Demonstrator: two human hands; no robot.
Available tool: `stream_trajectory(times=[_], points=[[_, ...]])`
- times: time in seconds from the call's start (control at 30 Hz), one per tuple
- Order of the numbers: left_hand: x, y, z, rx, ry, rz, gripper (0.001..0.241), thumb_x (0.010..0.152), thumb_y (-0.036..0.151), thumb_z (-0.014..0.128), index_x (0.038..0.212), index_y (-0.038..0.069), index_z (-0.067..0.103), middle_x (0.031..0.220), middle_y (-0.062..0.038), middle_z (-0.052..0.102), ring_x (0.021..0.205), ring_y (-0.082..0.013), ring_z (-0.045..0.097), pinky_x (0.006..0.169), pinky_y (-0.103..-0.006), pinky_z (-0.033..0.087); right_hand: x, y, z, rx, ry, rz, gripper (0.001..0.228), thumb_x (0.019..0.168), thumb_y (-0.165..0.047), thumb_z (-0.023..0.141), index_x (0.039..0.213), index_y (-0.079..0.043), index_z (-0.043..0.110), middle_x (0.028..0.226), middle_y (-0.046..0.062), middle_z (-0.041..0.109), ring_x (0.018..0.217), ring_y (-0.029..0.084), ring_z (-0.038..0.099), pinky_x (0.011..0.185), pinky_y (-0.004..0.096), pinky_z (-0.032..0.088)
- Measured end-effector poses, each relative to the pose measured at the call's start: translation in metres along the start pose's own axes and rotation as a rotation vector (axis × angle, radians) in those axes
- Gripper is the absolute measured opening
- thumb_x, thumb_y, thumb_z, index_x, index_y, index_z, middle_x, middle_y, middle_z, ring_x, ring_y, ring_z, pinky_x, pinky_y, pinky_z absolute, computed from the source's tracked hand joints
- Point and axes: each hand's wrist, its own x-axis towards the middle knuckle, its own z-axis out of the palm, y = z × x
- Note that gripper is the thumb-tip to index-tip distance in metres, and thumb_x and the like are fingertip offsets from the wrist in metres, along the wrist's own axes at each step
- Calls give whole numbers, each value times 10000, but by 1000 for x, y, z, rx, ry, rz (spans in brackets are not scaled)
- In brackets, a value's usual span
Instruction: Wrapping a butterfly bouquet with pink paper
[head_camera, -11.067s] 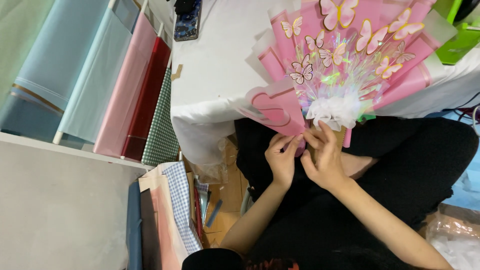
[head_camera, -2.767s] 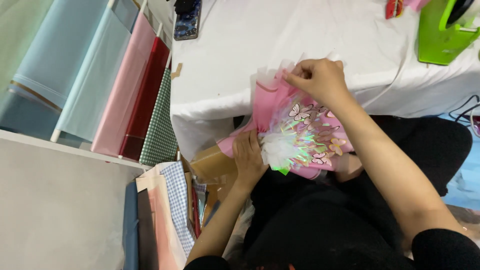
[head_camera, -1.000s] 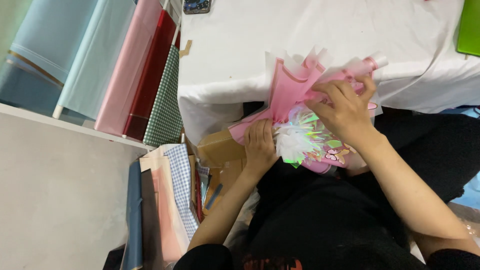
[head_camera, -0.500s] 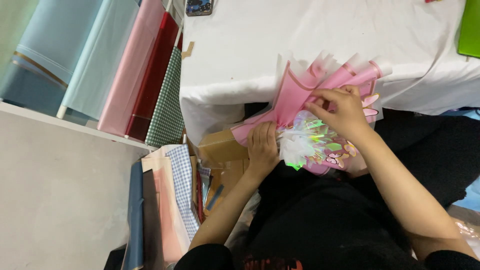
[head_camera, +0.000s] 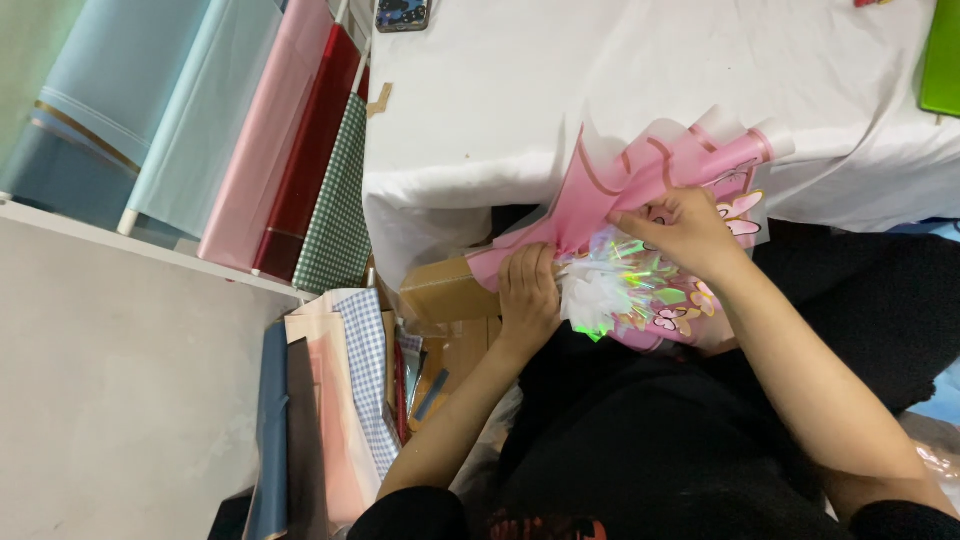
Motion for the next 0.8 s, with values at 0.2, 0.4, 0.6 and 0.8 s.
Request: stream_trajectory(times=[0.2, 0.4, 0.6, 0.8], points=[[2, -2, 0, -33, 15, 3, 370, 1021, 122, 319, 1238, -15, 586, 1182, -176, 576, 1119, -349, 606, 988, -458, 464, 1, -10, 2, 144, -11, 34, 19, 889, -172, 785, 886, -158, 772, 659, -54, 622, 552, 34, 523, 375, 168, 455], [1, -1, 0, -9, 27, 8, 321, 1033, 96, 346, 1217, -8, 587, 1172, -172, 584, 1130, -354, 605, 1007, -463, 461, -5, 0, -2, -121, 44, -184, 127, 859, -148, 846, 888, -62, 756, 747, 122, 673, 751, 261, 689, 738, 387, 536], [8, 6, -12, 85, 27, -28, 346, 1044, 72, 312, 1224, 46, 606, 1247, -132, 616, 1259, -351, 597, 1105, -481, 413, -8, 8, -4, -189, 20, -180, 153, 919, -206, 779, 813, -112, 723, 649, 17, 715, 705, 250, 707, 756, 343, 547], [14, 8, -16, 7, 18, -16, 354, 1036, 60, 323, 1215, 24, 626, 1250, -159, 629, 1230, -354, 616, 1093, -475, 445, -10, 9, -13, -272, 122, -122, 162, 830, -206, 821, 792, -71, 739, 736, 144, 693, 769, 340, 696, 744, 421, 518]])
